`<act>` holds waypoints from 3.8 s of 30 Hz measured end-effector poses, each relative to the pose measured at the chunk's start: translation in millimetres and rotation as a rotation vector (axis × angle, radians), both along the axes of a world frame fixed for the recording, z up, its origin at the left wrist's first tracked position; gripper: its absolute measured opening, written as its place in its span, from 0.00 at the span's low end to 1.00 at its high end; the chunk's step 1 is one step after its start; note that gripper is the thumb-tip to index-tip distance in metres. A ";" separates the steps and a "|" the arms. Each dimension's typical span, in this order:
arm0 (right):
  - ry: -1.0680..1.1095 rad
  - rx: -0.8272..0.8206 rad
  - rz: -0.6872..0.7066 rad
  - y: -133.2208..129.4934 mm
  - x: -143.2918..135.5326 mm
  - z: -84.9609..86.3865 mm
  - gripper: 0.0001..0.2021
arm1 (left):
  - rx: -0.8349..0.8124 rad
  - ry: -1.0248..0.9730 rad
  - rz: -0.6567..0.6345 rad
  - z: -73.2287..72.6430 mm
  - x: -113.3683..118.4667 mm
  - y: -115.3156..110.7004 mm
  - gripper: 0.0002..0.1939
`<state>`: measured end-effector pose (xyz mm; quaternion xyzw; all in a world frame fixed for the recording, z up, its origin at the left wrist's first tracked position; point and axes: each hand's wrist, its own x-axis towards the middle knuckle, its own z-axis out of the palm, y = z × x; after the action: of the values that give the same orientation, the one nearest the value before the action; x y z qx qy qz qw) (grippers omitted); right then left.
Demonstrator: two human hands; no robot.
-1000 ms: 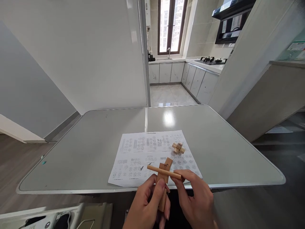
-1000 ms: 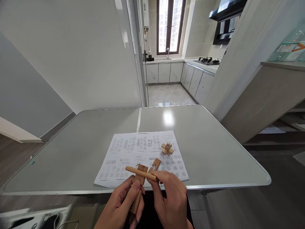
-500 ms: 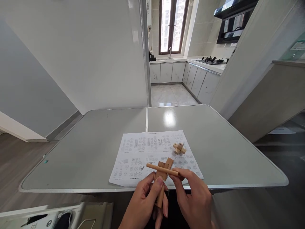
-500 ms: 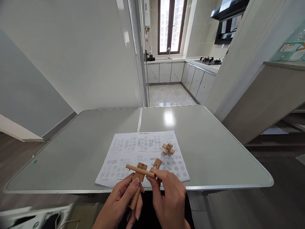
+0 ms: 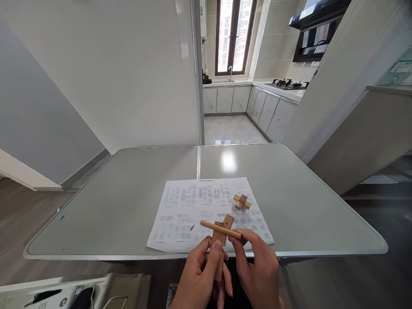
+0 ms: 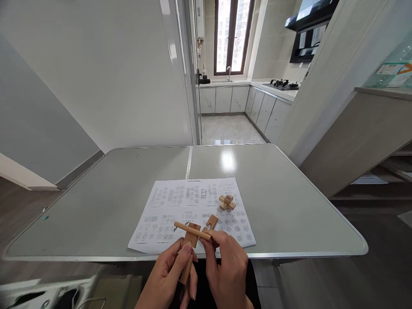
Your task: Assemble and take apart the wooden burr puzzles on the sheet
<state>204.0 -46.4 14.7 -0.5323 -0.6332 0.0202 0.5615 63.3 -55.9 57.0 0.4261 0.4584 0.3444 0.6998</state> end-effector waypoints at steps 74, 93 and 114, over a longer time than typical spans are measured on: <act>0.095 -0.946 0.172 52.3 68.5 -75.6 0.14 | 0.945 1.417 0.170 -112.3 -40.2 134.3 0.15; 0.181 -0.738 0.198 45.6 68.4 -80.5 0.20 | 0.990 1.036 0.227 -86.4 -79.8 118.3 0.19; 0.107 -0.689 0.164 39.4 66.5 -79.7 0.19 | 0.626 0.639 0.086 -81.5 -57.6 76.4 0.13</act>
<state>270.5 -7.0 -65.0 -0.6360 -0.5997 0.3053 0.3778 5.7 20.5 -24.5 0.6827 0.5426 0.3465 0.3457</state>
